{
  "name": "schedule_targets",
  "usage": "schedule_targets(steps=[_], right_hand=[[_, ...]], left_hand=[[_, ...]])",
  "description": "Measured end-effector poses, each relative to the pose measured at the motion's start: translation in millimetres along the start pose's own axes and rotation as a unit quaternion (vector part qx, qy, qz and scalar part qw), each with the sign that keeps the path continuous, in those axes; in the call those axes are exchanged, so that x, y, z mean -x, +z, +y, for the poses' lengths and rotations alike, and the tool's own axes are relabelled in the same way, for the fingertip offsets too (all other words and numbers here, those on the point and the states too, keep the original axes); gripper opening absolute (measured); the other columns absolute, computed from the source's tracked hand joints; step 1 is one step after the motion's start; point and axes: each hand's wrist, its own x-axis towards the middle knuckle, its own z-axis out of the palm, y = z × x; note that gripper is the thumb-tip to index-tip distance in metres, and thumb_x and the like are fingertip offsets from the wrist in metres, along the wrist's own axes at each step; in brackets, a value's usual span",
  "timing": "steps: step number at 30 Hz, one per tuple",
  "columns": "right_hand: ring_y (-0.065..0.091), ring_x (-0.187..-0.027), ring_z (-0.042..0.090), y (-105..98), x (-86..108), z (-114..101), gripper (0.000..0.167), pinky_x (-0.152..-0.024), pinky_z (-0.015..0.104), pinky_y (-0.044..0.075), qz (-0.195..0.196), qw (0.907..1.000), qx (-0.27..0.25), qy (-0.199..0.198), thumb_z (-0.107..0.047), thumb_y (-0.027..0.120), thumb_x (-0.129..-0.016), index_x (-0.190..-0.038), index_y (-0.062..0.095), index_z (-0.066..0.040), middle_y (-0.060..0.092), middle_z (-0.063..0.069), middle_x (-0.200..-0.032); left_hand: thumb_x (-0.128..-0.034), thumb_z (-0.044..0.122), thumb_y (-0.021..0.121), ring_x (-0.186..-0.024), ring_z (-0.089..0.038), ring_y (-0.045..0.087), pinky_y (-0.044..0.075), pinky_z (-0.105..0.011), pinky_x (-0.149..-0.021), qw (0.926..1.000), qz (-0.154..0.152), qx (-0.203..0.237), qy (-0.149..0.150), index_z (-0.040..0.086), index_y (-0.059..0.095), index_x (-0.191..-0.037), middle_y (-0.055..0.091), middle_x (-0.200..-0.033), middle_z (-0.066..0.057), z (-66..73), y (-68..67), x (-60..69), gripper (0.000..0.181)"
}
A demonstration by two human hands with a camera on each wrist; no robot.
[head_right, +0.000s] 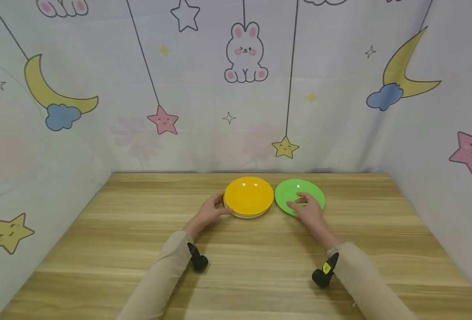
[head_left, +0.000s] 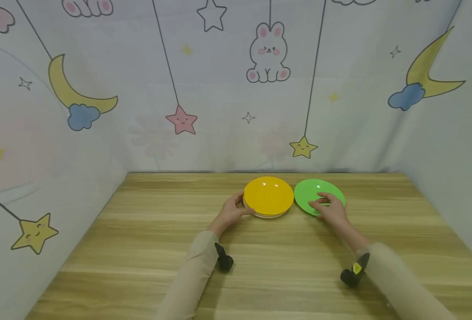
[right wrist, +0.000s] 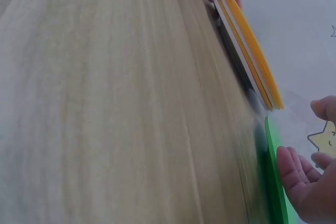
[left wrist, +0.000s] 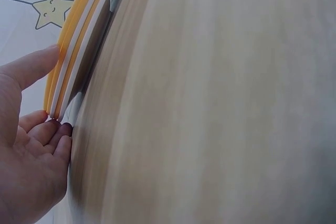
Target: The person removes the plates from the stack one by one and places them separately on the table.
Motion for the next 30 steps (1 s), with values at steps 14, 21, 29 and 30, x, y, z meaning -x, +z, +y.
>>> schedule_targets(steps=[14, 21, 29, 30], right_hand=[[0.054, -0.098, 0.028, 31.0, -12.9, -17.7, 0.061, -0.068, 0.03, 0.055, -0.032, 0.999, 0.031, -0.007, -0.022, 0.063, -0.085, -0.134, 0.037, 0.004, 0.049, 0.023, -0.118], [0.057, -0.093, 0.03, 40.6, -15.7, -18.1, 0.06, -0.069, 0.032, 0.055, -0.04, 0.9989, 0.022, -0.012, -0.019, 0.064, -0.084, -0.133, 0.038, 0.006, 0.047, 0.025, -0.119], [0.061, -0.079, 0.018, 49.7, -18.7, -20.9, 0.064, -0.067, 0.027, 0.055, -0.047, 0.9986, 0.025, 0.004, -0.016, 0.065, -0.083, -0.134, 0.034, 0.008, 0.046, 0.025, -0.12], [0.06, -0.077, 0.017, 50.4, -18.7, -21.7, 0.065, -0.066, 0.026, 0.055, -0.044, 0.9986, 0.029, 0.006, -0.016, 0.065, -0.083, -0.135, 0.034, 0.008, 0.047, 0.024, -0.12]], left_hand=[[-0.0788, 0.016, 0.071, -0.127, -0.026, 0.038, 0.032, -0.04, -0.106, 1.0, 0.004, 0.001, -0.001, 0.005, 0.031, -0.14, 0.039, -0.14, -0.012, 1.0, 0.3, 0.7, 0.074], [-0.0792, 0.016, 0.071, -0.127, -0.027, 0.038, 0.032, -0.04, -0.105, 1.0, 0.001, -0.002, 0.004, 0.004, 0.031, -0.14, 0.038, -0.14, -0.012, 0.0, 0.5, 0.8, 0.074], [-0.0788, 0.017, 0.071, -0.127, -0.025, 0.038, 0.033, -0.038, -0.105, 1.0, 0.006, -0.005, -0.001, 0.005, 0.032, -0.14, 0.039, -0.14, -0.011, 1.3, 1.1, 0.7, 0.074], [-0.0788, 0.017, 0.071, -0.127, -0.025, 0.038, 0.033, -0.038, -0.105, 1.0, 0.007, -0.005, -0.001, 0.005, 0.032, -0.14, 0.039, -0.14, -0.012, 1.7, 1.1, 0.9, 0.074]])
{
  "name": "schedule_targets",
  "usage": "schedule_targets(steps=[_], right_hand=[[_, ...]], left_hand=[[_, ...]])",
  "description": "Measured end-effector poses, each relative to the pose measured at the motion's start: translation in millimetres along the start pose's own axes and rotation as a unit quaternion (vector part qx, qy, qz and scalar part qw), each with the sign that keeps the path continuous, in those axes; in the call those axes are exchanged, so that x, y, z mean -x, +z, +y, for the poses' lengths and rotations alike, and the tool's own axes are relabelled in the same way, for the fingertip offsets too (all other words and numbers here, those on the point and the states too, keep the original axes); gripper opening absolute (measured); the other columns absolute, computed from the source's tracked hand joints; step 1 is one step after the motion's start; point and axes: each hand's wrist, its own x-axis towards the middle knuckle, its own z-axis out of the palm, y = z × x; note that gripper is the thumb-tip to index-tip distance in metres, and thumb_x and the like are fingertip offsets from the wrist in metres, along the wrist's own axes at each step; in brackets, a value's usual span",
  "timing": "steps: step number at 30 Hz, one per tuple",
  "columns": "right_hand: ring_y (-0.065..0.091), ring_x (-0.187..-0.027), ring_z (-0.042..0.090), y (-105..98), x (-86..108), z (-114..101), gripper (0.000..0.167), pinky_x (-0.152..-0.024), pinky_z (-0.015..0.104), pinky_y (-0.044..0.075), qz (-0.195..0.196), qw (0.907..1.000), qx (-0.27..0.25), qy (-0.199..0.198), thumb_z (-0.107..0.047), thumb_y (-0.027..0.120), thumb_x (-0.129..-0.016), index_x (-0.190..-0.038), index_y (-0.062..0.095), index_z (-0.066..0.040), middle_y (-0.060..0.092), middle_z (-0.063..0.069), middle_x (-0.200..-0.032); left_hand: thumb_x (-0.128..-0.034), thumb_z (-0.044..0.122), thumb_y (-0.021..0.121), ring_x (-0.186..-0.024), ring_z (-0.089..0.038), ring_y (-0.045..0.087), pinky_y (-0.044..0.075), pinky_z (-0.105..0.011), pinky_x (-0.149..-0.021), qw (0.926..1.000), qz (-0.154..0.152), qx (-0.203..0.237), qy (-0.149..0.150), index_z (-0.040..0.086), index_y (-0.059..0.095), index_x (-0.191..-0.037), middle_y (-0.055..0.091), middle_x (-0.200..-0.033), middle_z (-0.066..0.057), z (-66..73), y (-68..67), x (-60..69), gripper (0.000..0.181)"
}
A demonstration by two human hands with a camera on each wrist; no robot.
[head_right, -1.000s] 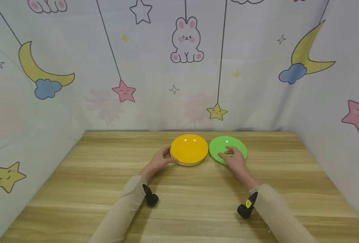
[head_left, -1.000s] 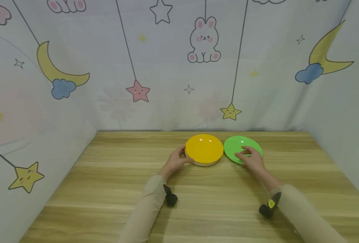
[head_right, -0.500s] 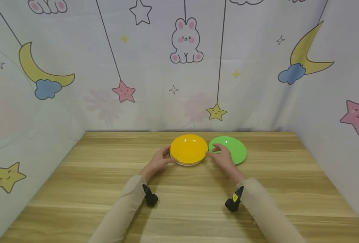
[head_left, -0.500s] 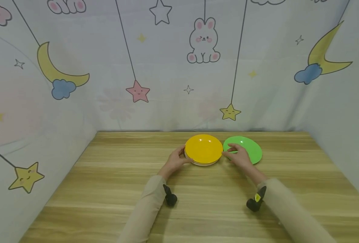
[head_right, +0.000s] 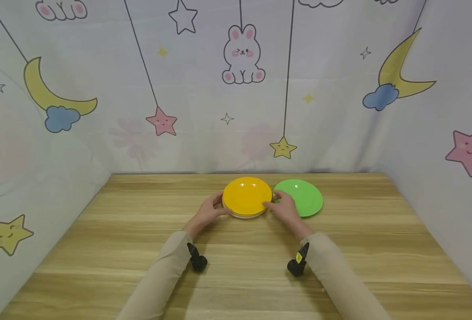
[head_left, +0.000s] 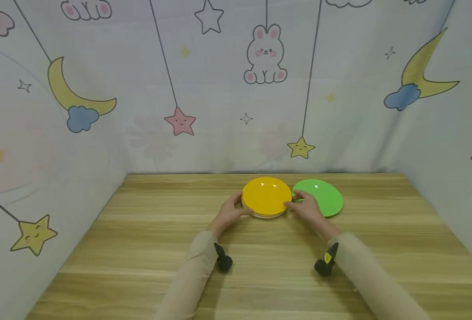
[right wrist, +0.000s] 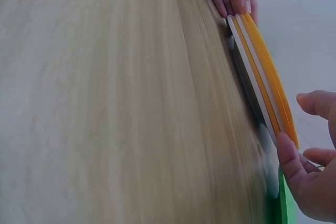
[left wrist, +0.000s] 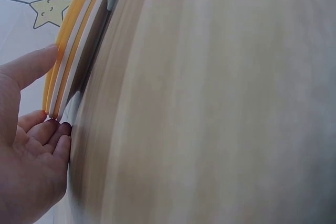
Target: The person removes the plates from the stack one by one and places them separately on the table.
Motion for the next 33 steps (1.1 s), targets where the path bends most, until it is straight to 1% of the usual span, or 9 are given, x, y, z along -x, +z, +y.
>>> schedule_targets(steps=[4, 9, 13, 16, 19, 23, 25, 26, 33], right_hand=[[0.057, -0.07, 0.012, 3.8, -1.7, -2.2, 0.065, -0.062, 0.023, 0.052, 0.015, 0.9997, 0.017, 0.009, -0.018, 0.065, -0.082, -0.135, 0.035, 0.006, 0.049, 0.022, -0.119], [0.052, -0.062, 0.008, 7.8, -6.8, -1.8, 0.063, -0.055, 0.019, 0.048, 0.029, 0.9986, 0.043, 0.006, -0.019, 0.067, -0.081, -0.132, 0.04, 0.006, 0.05, 0.021, -0.115], [0.051, -0.059, 0.007, 9.7, -10.3, -0.2, 0.061, -0.053, 0.018, 0.048, 0.032, 0.9985, 0.044, 0.006, -0.018, 0.067, -0.08, -0.131, 0.042, 0.006, 0.05, 0.021, -0.114], [0.051, -0.057, 0.006, 10.9, -11.1, 0.7, 0.061, -0.052, 0.019, 0.048, 0.036, 0.9987, 0.035, 0.002, -0.017, 0.068, -0.08, -0.131, 0.042, 0.007, 0.05, 0.021, -0.113], [0.052, -0.055, 0.006, 12.3, -11.1, 1.6, 0.061, -0.051, 0.018, 0.047, 0.044, 0.9988, 0.023, 0.0, -0.016, 0.068, -0.08, -0.13, 0.043, 0.007, 0.05, 0.021, -0.111], [0.052, -0.054, 0.005, 13.6, -11.5, 1.1, 0.059, -0.05, 0.017, 0.046, 0.056, 0.9983, 0.017, 0.005, -0.013, 0.069, -0.08, -0.129, 0.044, 0.007, 0.05, 0.02, -0.109], [0.051, -0.055, 0.005, 14.4, -11.6, -0.2, 0.058, -0.051, 0.018, 0.047, 0.059, 0.9981, 0.011, 0.012, -0.011, 0.068, -0.08, -0.129, 0.044, 0.007, 0.05, 0.019, -0.107], [0.052, -0.055, 0.005, 14.8, -11.7, -0.7, 0.058, -0.052, 0.018, 0.047, 0.061, 0.998, 0.005, 0.017, -0.01, 0.068, -0.08, -0.129, 0.044, 0.007, 0.05, 0.019, -0.106], [0.053, -0.059, 0.009, 14.7, -12.0, -2.1, 0.056, -0.057, 0.023, 0.052, 0.064, 0.9966, -0.031, 0.043, -0.006, 0.067, -0.08, -0.13, 0.043, 0.006, 0.049, 0.018, -0.104]], left_hand=[[-0.0789, 0.016, 0.071, -0.127, -0.027, 0.038, 0.032, -0.039, -0.106, 1.0, -0.001, 0.0, 0.002, 0.004, 0.032, -0.14, 0.039, -0.14, -0.013, 0.6, -0.3, 0.4, 0.073], [-0.079, 0.017, 0.071, -0.127, -0.028, 0.037, 0.031, -0.04, -0.106, 1.0, -0.002, -0.001, 0.003, 0.004, 0.031, -0.14, 0.038, -0.14, -0.013, -0.1, -0.6, -0.1, 0.074], [-0.0787, 0.017, 0.071, -0.127, -0.027, 0.038, 0.032, -0.04, -0.106, 1.0, -0.001, 0.0, -0.002, 0.005, 0.032, -0.14, 0.039, -0.14, -0.012, -1.7, -0.5, -1.1, 0.074], [-0.0787, 0.016, 0.071, -0.126, -0.027, 0.038, 0.032, -0.04, -0.105, 1.0, -0.001, -0.001, 0.0, 0.005, 0.032, -0.14, 0.04, -0.139, -0.012, -3.0, -0.5, -2.2, 0.073], [-0.0797, 0.012, 0.069, -0.127, -0.03, 0.037, 0.031, -0.043, -0.105, 0.9999, -0.009, 0.006, 0.005, 0.0, 0.031, -0.139, 0.038, -0.139, -0.017, 6.9, -2.6, 4.3, 0.072], [-0.0794, 0.011, 0.07, -0.127, -0.033, 0.036, 0.03, -0.045, -0.106, 0.9997, -0.015, 0.014, 0.01, -0.001, 0.03, -0.139, 0.037, -0.14, -0.019, 7.6, -2.8, 5.3, 0.073], [-0.0783, 0.015, 0.071, -0.126, -0.031, 0.038, 0.031, -0.044, -0.105, 0.9998, -0.011, 0.009, 0.015, 0.001, 0.031, -0.139, 0.038, -0.139, -0.017, -1.9, -1.2, -1.1, 0.074], [-0.0782, 0.016, 0.072, -0.126, -0.03, 0.038, 0.031, -0.043, -0.105, 0.9998, -0.008, 0.007, 0.015, 0.002, 0.032, -0.139, 0.039, -0.139, -0.016, -3.8, -0.5, -2.1, 0.075], [-0.0777, 0.018, 0.072, -0.126, -0.027, 0.039, 0.031, -0.04, -0.106, 1.0, 0.003, -0.002, 0.003, 0.003, 0.032, -0.14, 0.04, -0.139, -0.013, -3.2, -0.6, -1.4, 0.076]])
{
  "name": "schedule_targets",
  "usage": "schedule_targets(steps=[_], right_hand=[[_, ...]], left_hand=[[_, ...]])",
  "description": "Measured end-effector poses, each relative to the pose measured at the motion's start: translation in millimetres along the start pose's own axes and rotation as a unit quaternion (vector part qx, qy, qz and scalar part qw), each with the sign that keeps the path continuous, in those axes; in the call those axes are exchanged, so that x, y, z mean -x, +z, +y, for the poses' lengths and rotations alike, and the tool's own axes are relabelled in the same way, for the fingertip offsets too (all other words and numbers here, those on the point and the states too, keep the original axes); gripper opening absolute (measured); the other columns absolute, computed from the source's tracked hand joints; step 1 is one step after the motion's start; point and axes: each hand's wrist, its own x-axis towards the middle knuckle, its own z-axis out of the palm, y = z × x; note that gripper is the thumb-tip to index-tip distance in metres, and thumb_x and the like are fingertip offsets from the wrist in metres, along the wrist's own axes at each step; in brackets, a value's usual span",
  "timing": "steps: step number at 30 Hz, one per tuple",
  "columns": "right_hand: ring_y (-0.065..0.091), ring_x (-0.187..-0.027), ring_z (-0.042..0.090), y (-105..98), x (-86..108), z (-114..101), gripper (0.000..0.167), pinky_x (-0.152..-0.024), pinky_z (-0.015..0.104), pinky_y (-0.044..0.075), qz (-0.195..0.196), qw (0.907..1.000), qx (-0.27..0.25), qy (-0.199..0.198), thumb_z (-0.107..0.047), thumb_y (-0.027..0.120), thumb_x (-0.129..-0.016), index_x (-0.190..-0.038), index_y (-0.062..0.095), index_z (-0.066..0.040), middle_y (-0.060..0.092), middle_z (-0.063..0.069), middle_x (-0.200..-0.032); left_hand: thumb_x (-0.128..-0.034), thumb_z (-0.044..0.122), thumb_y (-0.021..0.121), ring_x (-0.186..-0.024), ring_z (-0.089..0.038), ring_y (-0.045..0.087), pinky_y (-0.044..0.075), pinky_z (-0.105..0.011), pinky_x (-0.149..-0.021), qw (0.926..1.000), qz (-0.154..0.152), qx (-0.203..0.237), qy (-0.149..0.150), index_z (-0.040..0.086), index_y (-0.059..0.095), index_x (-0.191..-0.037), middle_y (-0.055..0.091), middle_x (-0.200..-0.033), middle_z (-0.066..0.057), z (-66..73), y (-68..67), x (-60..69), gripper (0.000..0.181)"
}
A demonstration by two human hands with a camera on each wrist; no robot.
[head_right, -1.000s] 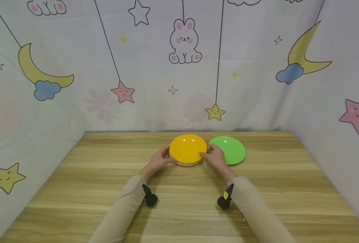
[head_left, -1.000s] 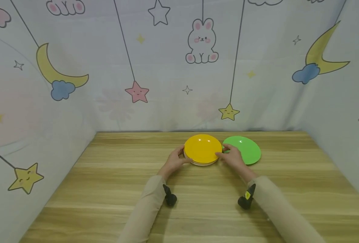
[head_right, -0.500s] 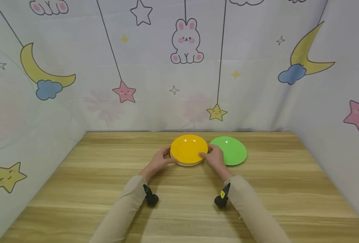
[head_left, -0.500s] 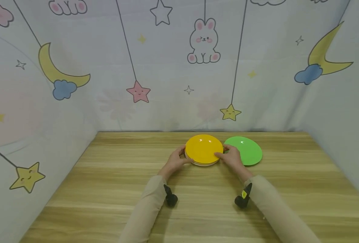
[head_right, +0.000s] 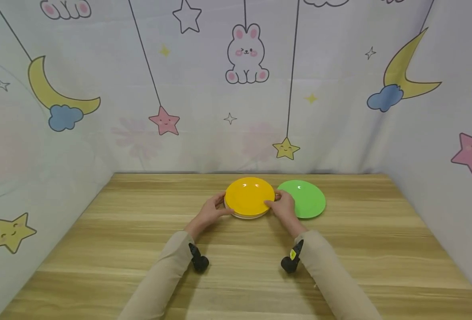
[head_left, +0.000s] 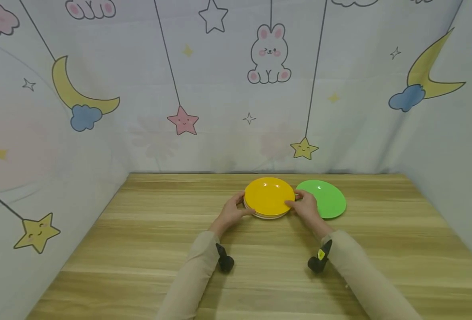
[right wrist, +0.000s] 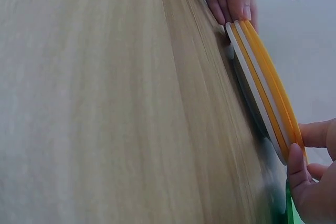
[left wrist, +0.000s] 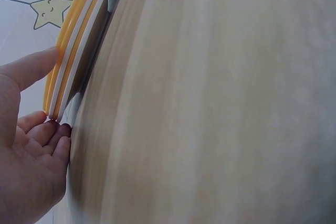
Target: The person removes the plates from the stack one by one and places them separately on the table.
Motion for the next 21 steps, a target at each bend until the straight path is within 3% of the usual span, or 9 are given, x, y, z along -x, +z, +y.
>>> schedule_targets(steps=[9, 21], right_hand=[[0.053, -0.064, 0.008, -6.3, 1.1, 0.0, 0.055, -0.058, 0.019, 0.053, -0.013, 0.9991, -0.039, 0.005, -0.003, 0.063, -0.082, -0.131, 0.04, 0.007, 0.049, 0.021, -0.108], [0.057, -0.066, 0.005, -15.9, 6.0, 0.3, 0.05, -0.064, 0.023, 0.055, -0.034, 0.9974, -0.057, -0.029, -0.002, 0.057, -0.087, -0.131, 0.038, 0.01, 0.045, 0.027, -0.12]], left_hand=[[-0.0797, 0.016, 0.07, -0.128, -0.027, 0.037, 0.031, -0.037, -0.106, 0.9999, 0.002, -0.003, -0.009, 0.0, 0.03, -0.14, 0.038, -0.14, -0.015, 1.6, 0.6, 0.8, 0.074], [-0.081, 0.013, 0.068, -0.127, -0.027, 0.037, 0.031, -0.037, -0.106, 0.9999, 0.003, -0.008, -0.009, -0.001, 0.029, -0.14, 0.037, -0.14, -0.016, 2.0, 0.4, 1.0, 0.072]])
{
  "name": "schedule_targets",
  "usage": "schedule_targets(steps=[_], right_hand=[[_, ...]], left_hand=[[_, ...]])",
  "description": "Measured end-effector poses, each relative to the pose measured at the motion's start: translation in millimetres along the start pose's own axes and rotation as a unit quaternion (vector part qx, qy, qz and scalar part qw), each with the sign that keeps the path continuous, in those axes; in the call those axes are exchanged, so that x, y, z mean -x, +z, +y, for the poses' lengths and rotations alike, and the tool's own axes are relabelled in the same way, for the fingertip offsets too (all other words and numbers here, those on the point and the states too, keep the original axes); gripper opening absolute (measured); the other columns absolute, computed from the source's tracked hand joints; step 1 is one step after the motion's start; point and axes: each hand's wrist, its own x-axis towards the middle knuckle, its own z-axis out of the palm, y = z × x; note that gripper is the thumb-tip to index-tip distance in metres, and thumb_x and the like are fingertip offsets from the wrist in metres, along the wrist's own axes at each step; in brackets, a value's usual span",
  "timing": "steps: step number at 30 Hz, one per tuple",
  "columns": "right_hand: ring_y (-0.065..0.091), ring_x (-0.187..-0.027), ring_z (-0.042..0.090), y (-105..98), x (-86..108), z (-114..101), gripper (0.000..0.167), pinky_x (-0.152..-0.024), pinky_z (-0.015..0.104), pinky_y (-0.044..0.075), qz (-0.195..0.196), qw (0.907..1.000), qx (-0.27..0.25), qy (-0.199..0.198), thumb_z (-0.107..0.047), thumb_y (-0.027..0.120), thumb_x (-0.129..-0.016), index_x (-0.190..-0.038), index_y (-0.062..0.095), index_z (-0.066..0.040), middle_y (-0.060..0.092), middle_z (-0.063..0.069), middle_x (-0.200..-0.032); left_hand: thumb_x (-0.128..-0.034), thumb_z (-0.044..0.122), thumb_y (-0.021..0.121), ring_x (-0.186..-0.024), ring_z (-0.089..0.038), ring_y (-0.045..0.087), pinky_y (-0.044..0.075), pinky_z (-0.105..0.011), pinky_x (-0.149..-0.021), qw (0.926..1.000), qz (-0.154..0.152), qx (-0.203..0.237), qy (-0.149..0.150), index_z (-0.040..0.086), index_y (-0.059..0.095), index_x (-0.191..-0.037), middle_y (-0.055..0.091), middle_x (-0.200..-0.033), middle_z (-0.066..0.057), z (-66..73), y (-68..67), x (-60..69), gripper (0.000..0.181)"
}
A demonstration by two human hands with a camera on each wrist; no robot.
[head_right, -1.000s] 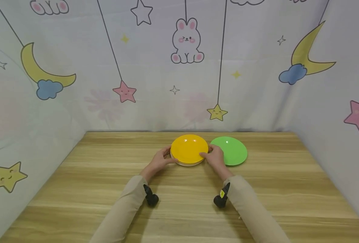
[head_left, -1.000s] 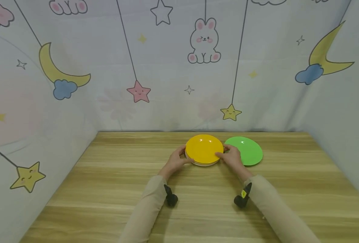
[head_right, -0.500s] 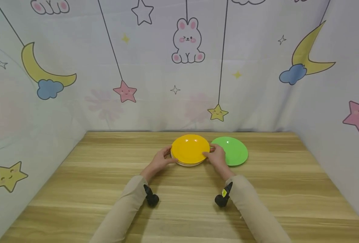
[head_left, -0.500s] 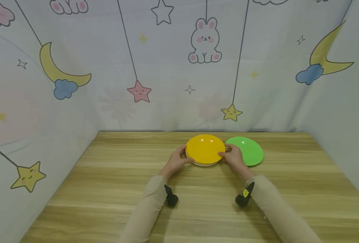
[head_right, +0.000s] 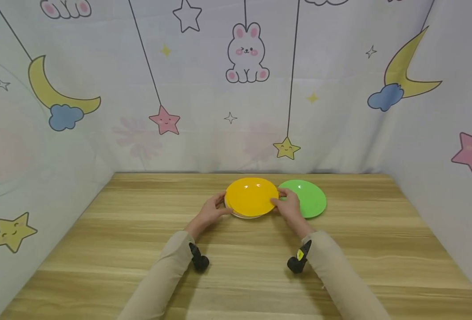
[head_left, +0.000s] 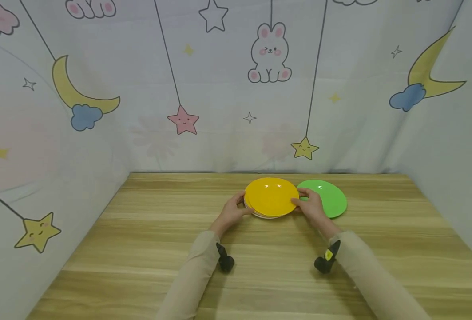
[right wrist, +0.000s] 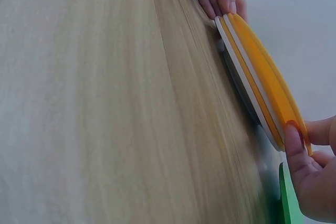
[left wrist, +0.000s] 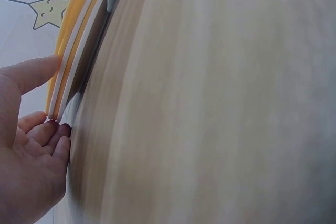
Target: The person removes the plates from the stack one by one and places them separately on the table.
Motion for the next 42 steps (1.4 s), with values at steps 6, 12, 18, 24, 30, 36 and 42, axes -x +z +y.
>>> schedule_targets(steps=[6, 12, 18, 24, 30, 36, 42], right_hand=[[0.057, -0.065, 0.003, -1.1, 2.9, 2.0, 0.048, -0.066, 0.026, 0.056, 0.013, 0.9995, -0.029, -0.004, -0.001, 0.056, -0.087, -0.131, 0.039, 0.01, 0.045, 0.027, -0.122], [0.054, -0.062, 0.002, -0.9, 10.5, -1.2, 0.048, -0.063, 0.022, 0.055, 0.038, 0.9983, -0.043, -0.004, 0.0, 0.055, -0.087, -0.132, 0.04, 0.008, 0.045, 0.025, -0.122], [0.054, -0.061, -0.001, -1.9, 17.9, -0.9, 0.048, -0.061, 0.019, 0.054, 0.071, 0.9947, -0.074, -0.007, 0.0, 0.054, -0.088, -0.133, 0.039, 0.005, 0.044, 0.023, -0.122], [0.054, -0.069, -0.002, -3.6, 25.0, 4.3, 0.048, -0.063, 0.015, 0.052, 0.112, 0.9849, -0.133, 0.002, -0.001, 0.052, -0.09, -0.135, 0.038, 0.004, 0.041, 0.018, -0.121], [0.055, -0.073, 0.0, -8.2, 29.2, 5.8, 0.047, -0.065, 0.016, 0.053, 0.138, 0.9749, -0.175, 0.01, 0.0, 0.051, -0.09, -0.135, 0.037, 0.004, 0.04, 0.014, -0.116], [0.055, -0.071, -0.001, -16.7, 33.3, 7.1, 0.047, -0.065, 0.016, 0.053, 0.161, 0.9723, -0.169, 0.01, 0.0, 0.052, -0.089, -0.135, 0.038, 0.003, 0.042, 0.012, -0.116], [0.055, -0.069, -0.003, -29.6, 36.8, 7.3, 0.051, -0.063, 0.013, 0.052, 0.183, 0.97, -0.159, 0.016, -0.003, 0.054, -0.089, -0.136, 0.036, 0.003, 0.041, 0.011, -0.117]], left_hand=[[-0.0807, 0.014, 0.068, -0.128, -0.027, 0.036, 0.03, -0.037, -0.107, 1.0, -0.001, 0.003, -0.004, -0.001, 0.029, -0.14, 0.036, -0.141, -0.016, -0.3, 0.3, -0.1, 0.072], [-0.0808, 0.014, 0.068, -0.128, -0.027, 0.036, 0.03, -0.037, -0.107, 1.0, -0.002, 0.006, -0.005, -0.001, 0.029, -0.14, 0.036, -0.141, -0.016, -0.6, 0.3, -0.4, 0.072], [-0.0811, 0.015, 0.068, -0.13, -0.027, 0.033, 0.029, -0.037, -0.107, 1.0, -0.004, 0.004, -0.003, -0.001, 0.028, -0.14, 0.034, -0.142, -0.015, -1.5, -0.7, 0.6, 0.073], [-0.0812, 0.017, 0.068, -0.13, -0.026, 0.034, 0.029, -0.038, -0.107, 1.0, -0.004, -0.002, -0.004, 0.001, 0.028, -0.141, 0.034, -0.142, -0.014, -0.9, -0.5, 1.3, 0.074], [-0.0804, 0.019, 0.069, -0.129, -0.027, 0.035, 0.029, -0.038, -0.107, 1.0, 0.0, -0.006, -0.007, 0.001, 0.029, -0.14, 0.036, -0.141, -0.014, 0.0, -0.3, 0.8, 0.074], [-0.0803, 0.018, 0.069, -0.128, -0.026, 0.037, 0.03, -0.038, -0.107, 0.9999, 0.003, -0.015, -0.004, 0.001, 0.03, -0.14, 0.038, -0.141, -0.014, 1.1, -0.3, 1.3, 0.073], [-0.0802, 0.019, 0.069, -0.128, -0.026, 0.037, 0.03, -0.038, -0.107, 0.9998, 0.004, -0.017, -0.009, 0.001, 0.03, -0.14, 0.037, -0.141, -0.014, 1.1, -0.3, 0.0, 0.073]])
